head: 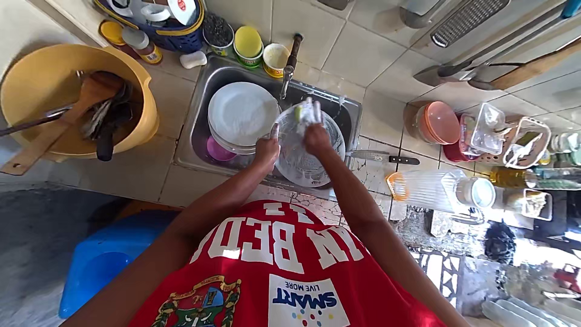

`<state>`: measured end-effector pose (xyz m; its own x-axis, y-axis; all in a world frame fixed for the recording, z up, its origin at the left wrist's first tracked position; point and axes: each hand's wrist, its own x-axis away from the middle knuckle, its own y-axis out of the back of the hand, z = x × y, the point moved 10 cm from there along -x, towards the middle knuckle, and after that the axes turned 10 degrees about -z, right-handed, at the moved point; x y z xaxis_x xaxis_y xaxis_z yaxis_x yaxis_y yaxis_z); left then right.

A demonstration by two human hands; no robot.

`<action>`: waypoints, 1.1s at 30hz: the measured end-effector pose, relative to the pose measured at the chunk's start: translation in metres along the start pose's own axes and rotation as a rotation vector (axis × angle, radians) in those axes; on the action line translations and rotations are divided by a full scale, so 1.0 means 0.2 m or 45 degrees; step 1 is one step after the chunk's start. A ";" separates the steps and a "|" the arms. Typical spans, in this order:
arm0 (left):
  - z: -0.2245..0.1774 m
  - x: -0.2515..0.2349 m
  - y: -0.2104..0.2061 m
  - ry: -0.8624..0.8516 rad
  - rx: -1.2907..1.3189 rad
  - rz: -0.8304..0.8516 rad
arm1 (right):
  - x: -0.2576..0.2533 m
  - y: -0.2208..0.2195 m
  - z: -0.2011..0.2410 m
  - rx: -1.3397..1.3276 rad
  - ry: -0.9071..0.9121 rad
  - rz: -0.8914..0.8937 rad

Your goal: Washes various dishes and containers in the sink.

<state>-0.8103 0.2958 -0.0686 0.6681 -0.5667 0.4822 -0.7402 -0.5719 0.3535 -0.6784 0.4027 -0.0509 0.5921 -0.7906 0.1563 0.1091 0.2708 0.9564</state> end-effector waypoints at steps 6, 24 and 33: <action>0.07 -0.12 0.02 0.103 0.146 -0.088 | 0.36 -0.01 -0.20 0.046 -0.343 0.237; -0.55 0.38 -0.26 -0.918 0.107 0.196 | 0.44 0.49 -0.11 -1.061 -0.416 -0.722; 0.03 -0.10 -0.06 -0.031 0.240 0.373 | 0.45 -0.16 -0.60 -2.154 -0.907 -0.502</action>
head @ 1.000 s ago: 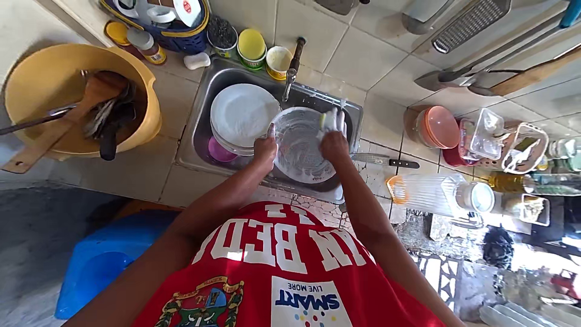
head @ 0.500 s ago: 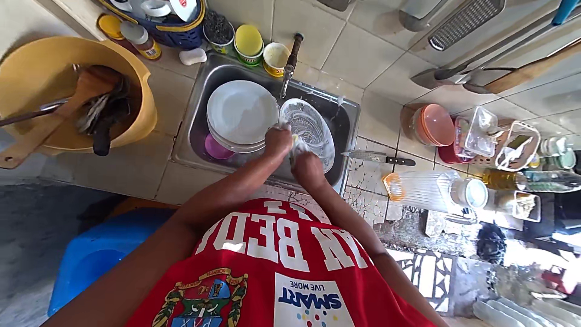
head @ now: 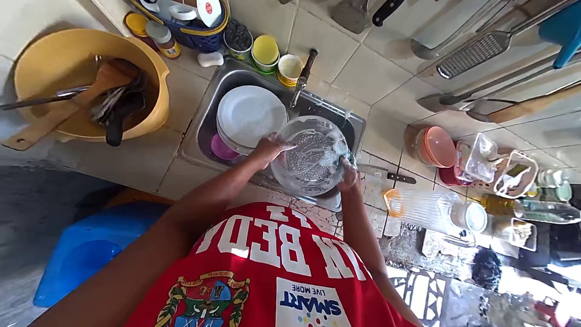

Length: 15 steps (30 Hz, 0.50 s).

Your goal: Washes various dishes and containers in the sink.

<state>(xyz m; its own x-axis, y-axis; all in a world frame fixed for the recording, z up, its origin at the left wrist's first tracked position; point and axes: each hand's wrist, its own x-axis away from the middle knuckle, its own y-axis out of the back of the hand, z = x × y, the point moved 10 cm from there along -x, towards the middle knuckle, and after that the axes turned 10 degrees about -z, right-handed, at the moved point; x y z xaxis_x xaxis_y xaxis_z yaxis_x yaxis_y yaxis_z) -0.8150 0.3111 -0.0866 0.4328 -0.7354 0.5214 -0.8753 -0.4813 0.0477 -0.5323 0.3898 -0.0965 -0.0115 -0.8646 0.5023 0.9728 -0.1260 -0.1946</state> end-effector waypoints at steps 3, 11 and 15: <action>-0.13 0.09 -0.07 -0.009 0.049 0.168 | -0.13 -0.02 -0.03 0.348 0.203 -0.113; -0.30 0.19 -0.15 -0.310 -0.249 0.170 | 0.23 -0.65 0.30 1.169 1.075 0.359; -0.32 0.23 -0.15 -0.441 -0.374 0.176 | 0.40 -0.84 0.31 1.240 1.290 0.602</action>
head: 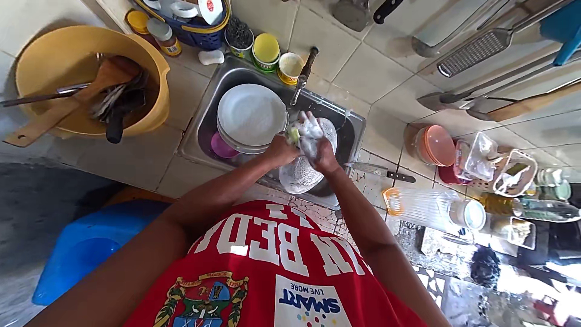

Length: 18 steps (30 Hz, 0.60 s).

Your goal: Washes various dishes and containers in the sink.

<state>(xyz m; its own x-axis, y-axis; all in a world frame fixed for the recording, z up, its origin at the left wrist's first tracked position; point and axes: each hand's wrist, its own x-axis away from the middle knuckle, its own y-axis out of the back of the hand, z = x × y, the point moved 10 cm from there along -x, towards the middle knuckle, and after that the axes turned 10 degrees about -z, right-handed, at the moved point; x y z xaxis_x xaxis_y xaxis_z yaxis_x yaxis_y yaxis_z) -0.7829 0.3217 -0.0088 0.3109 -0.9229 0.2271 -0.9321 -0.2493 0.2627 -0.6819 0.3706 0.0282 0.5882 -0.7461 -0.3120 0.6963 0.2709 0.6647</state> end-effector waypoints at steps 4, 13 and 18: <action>0.02 0.02 0.00 0.062 0.009 -0.008 | 0.03 0.13 -0.49 0.134 -0.589 -0.155; -0.04 0.02 0.02 -0.205 -0.192 -0.031 | 0.03 0.03 0.10 0.019 0.126 -0.065; 0.02 0.05 -0.02 0.014 -0.110 0.008 | -0.06 0.06 -0.38 0.036 -0.317 -0.084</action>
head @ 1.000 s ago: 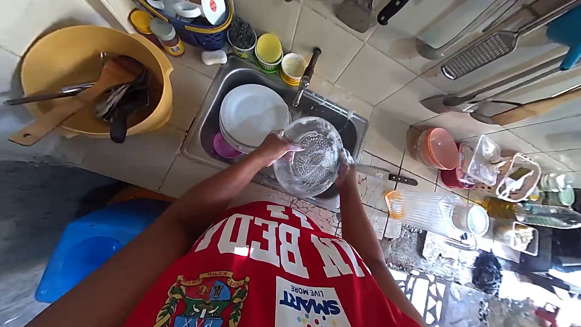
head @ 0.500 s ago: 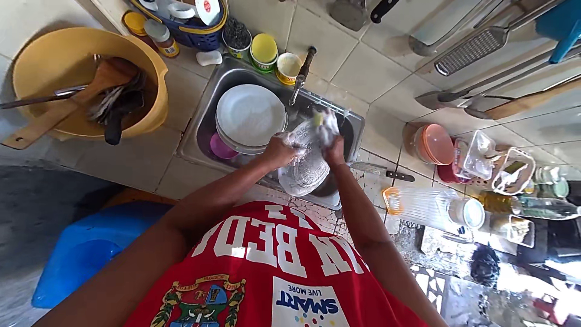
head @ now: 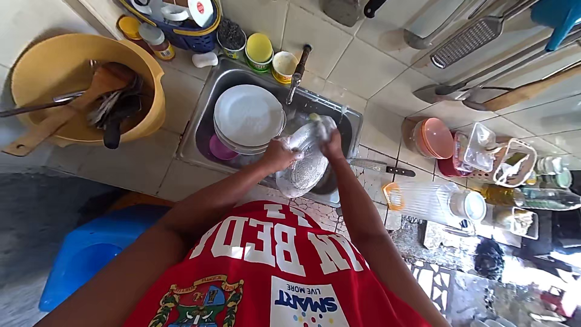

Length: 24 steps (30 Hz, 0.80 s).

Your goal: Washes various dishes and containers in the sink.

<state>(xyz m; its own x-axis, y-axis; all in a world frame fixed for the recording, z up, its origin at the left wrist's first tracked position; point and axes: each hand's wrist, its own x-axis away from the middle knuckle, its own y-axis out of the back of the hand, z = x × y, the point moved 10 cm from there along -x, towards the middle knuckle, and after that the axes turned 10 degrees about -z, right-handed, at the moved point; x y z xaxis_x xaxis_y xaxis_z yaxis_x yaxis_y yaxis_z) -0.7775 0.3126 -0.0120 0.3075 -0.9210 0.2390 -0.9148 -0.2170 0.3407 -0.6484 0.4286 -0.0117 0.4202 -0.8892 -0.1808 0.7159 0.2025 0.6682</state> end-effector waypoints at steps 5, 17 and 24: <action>0.07 0.03 -0.01 0.068 -0.014 -0.026 | 0.01 0.01 -0.42 -0.214 -0.570 -0.121; 0.03 -0.08 0.04 0.085 0.149 -0.229 | -0.21 -0.02 -0.13 0.147 -0.439 0.171; 0.15 -0.08 0.00 0.319 0.088 0.021 | -0.14 -0.07 -0.06 0.427 -0.452 0.479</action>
<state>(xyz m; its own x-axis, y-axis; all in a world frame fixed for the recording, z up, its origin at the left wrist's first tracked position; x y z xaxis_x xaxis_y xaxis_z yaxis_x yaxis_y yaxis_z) -0.7909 0.3169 -0.0422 0.3396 -0.8176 0.4650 -0.9333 -0.2318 0.2741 -0.6634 0.4549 -0.0248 0.3573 -0.8758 0.3246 0.3156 0.4403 0.8406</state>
